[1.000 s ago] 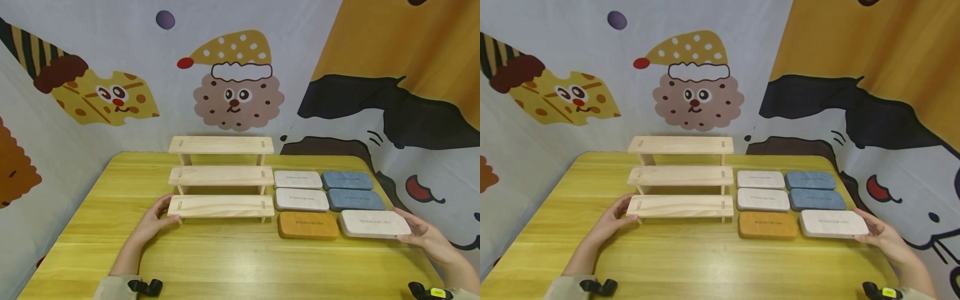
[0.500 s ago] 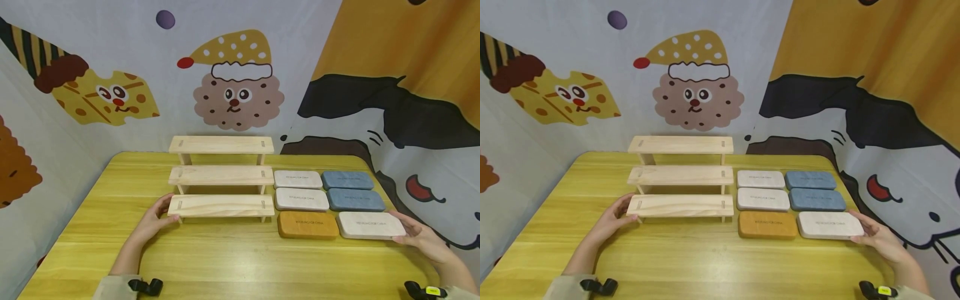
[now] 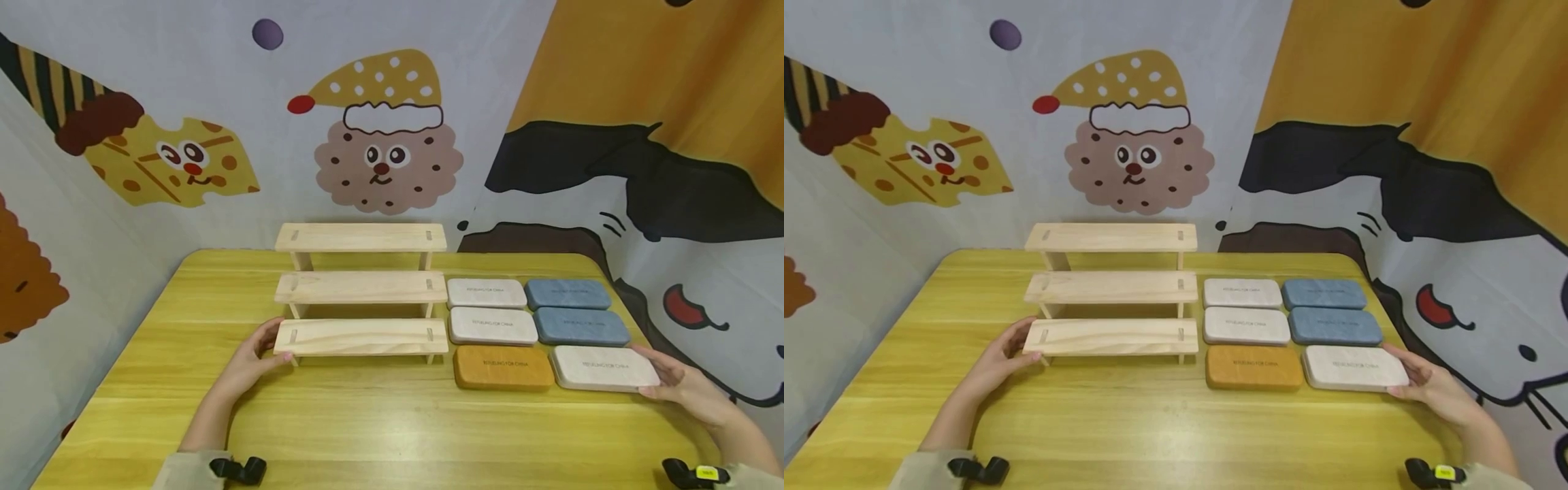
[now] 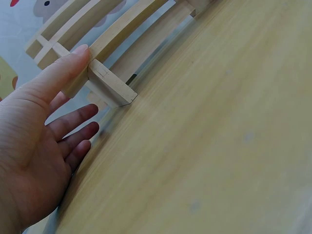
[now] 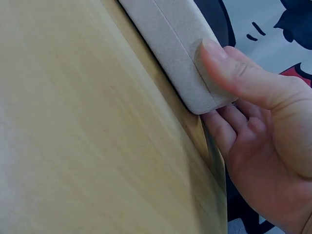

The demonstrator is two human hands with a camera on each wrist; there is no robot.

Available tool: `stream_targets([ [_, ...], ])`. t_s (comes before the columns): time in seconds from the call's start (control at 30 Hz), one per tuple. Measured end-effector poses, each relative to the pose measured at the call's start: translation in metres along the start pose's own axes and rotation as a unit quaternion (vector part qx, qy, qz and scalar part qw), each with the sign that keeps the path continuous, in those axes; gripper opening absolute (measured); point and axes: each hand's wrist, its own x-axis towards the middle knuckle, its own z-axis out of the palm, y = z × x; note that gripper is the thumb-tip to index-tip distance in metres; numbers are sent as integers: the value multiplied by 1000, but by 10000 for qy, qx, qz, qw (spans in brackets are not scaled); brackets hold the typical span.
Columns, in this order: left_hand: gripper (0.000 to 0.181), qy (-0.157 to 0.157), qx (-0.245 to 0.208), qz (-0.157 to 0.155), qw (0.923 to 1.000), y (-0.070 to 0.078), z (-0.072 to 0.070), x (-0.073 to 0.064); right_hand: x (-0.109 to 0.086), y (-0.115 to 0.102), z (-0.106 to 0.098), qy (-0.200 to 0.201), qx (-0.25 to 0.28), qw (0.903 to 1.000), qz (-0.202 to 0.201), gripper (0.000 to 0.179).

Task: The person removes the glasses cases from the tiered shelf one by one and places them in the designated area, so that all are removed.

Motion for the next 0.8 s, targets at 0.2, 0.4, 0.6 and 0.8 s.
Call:
stream_targets([
  [0.2,77,-5,-6,27,10000,0,0,1,0,-2,-1,-46,-207,9998,56,79],
  [0.4,76,-27,-60,46,10000,-1,-1,2,-1,-7,-2,-129,-736,9970,188,82],
  [0.6,76,-45,-22,68,10000,-1,-2,3,-1,-14,-2,-160,-970,9948,274,86],
  [0.8,76,-87,13,32,10000,0,-3,3,-1,-20,-2,-84,-1298,9915,43,87],
])
